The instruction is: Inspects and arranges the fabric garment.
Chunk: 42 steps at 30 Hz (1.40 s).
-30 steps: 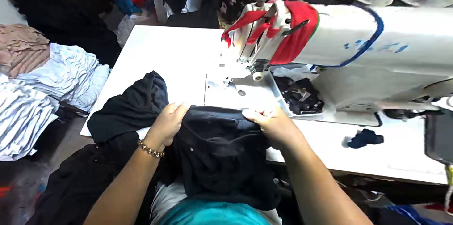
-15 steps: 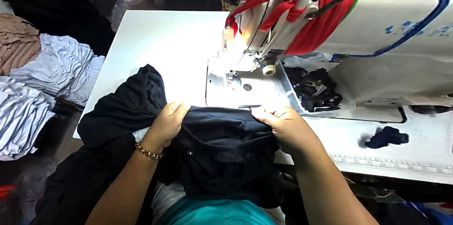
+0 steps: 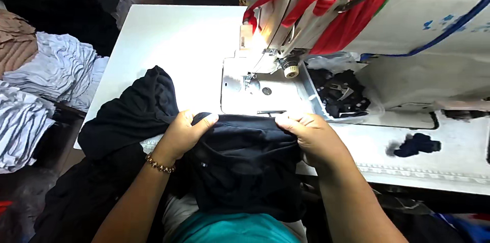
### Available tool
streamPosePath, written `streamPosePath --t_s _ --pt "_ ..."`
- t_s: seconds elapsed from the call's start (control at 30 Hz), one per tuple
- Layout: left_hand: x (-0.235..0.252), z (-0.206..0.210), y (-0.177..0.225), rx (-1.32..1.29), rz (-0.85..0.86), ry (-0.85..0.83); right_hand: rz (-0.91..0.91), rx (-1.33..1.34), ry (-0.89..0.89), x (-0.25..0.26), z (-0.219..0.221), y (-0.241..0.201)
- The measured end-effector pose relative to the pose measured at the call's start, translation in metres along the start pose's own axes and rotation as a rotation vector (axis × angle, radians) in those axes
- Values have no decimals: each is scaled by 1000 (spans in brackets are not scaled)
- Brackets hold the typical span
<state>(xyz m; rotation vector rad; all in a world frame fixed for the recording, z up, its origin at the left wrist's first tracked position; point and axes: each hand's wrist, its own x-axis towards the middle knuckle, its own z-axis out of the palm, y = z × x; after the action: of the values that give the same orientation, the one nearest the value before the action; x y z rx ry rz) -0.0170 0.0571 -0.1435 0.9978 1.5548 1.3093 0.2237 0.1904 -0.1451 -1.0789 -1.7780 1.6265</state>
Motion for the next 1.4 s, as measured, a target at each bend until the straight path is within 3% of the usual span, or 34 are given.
streamPosePath --t_s 0.23,0.43,0.83,0.9,1.0,1.13,1.2,1.3,1.4 --pt "5 2 -7 103 27 82 29 29 19 -3 0 -2" --pt "3 3 0 105 -56 44 30 33 123 -4 3 -1" --pt "3 0 -6 96 -48 27 27 13 142 -6 4 2" --pt "2 4 -5 276 35 67 -53 -66 83 -6 2 3" --pt "1 15 8 660 330 16 -252 -244 -62 -3 4 -6" --pt "11 46 38 548 483 -270 -435 -166 -235 0 14 -32" --pt "18 52 48 476 458 -321 -517 -267 -136 -2 16 -40" --pt "22 50 58 607 394 -309 -619 -627 123 -14 18 -40" --pt "21 48 64 636 401 -196 -626 -687 282 -36 33 -34"
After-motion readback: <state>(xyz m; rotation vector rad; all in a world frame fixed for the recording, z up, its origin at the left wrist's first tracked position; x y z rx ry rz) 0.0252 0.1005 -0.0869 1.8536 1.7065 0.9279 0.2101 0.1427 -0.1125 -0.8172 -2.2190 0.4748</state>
